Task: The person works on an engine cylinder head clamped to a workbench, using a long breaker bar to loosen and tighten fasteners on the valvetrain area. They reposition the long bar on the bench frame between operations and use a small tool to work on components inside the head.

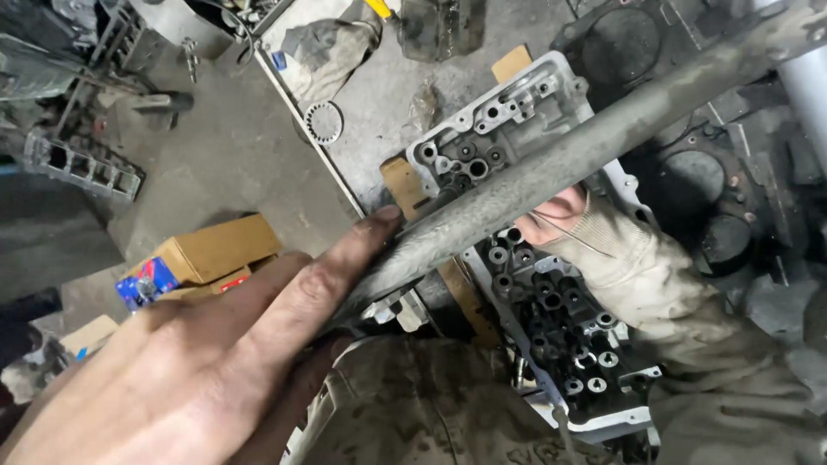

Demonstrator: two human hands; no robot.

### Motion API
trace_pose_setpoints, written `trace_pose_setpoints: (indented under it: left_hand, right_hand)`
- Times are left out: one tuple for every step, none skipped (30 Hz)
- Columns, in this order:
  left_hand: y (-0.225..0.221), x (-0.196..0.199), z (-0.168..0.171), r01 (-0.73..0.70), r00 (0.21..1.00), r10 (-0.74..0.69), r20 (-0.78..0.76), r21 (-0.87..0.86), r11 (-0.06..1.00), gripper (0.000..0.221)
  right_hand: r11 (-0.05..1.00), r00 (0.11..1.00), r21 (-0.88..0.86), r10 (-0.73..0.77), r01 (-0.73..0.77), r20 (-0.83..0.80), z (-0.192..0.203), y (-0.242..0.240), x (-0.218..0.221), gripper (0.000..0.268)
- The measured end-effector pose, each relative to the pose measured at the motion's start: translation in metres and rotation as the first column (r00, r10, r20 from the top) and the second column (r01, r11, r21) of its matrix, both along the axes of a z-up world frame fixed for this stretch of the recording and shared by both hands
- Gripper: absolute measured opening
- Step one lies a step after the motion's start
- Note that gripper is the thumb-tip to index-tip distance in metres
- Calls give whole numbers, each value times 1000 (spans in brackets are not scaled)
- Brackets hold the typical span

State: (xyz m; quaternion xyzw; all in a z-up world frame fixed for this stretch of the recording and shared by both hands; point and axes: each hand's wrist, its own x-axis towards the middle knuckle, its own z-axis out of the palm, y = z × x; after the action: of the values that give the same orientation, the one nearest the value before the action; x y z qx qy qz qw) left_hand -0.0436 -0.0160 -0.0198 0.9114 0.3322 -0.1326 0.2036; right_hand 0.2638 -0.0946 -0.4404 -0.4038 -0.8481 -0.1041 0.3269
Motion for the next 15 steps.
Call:
trace_pose_setpoints:
  left_hand:
    - [2, 1, 0, -89, 986, 71, -150, -119, 989, 71]
    - [5, 7, 2, -69, 988, 52, -145, -112, 991, 71]
    - [6, 12, 1, 17, 1000, -16, -21, 52, 999, 64]
    - [6, 16, 0, 79, 990, -102, 96, 221, 972, 56]
    - [6, 8, -5, 72, 991, -94, 92, 221, 973, 56]
    - [6, -2, -10, 31, 998, -36, 58, 85, 996, 62]
    - [5, -12, -13, -18, 1000, 19, 12, -51, 999, 69]
    - [3, -8, -8, -29, 1000, 29, 4, -51, 998, 69]
    - [6, -2, -7, 38, 997, -41, 66, 47, 998, 66]
    - [10, 4, -6, 98, 986, -116, 121, 147, 984, 63]
    - [9, 2, -8, 102, 985, -121, 123, 151, 983, 63]
    - [8, -1, -11, 92, 994, -99, 52, 117, 989, 70]
    - [4, -5, -10, 70, 997, -68, -29, 79, 994, 77]
    - [3, -7, -8, 65, 997, -63, -35, 79, 995, 77]
    - [4, -8, -8, 46, 998, -43, -48, 44, 998, 81]
  right_hand:
    - [1000, 1000, -16, -1, 1, -25, -14, -2, 6, 25]
    - [1000, 1000, -9, -21, 21, -21, -7, 1, 6, 25]
    - [1000, 999, -16, -12, 12, -30, 1, -2, 10, 24]
    - [1000, 999, -23, -4, 3, -39, 8, -6, 13, 24]
    - [1000, 999, -23, 4, -5, -43, 4, -4, 13, 24]
    - [999, 998, -7, 31, -31, -54, 0, -2, 13, 24]
    - [998, 996, 10, 60, -59, -69, -4, 0, 10, 25]
    - [998, 995, 10, 70, -69, -78, 9, 1, 3, 25]
    - [999, 996, 8, 53, -52, -72, 23, 3, 3, 25]
    - [999, 997, 6, 35, -35, -67, 37, 4, 3, 26]
    - [999, 997, 10, 31, -30, -64, 11, 4, 6, 26]
    - [999, 996, 10, 41, -40, -85, -16, 3, 9, 25]
    - [998, 991, 7, 61, -61, -115, -42, 1, 7, 24]
    - [998, 990, 7, 67, -66, -121, -39, 0, 5, 24]
    - [996, 985, 26, 92, -89, -149, -36, 2, 7, 21]
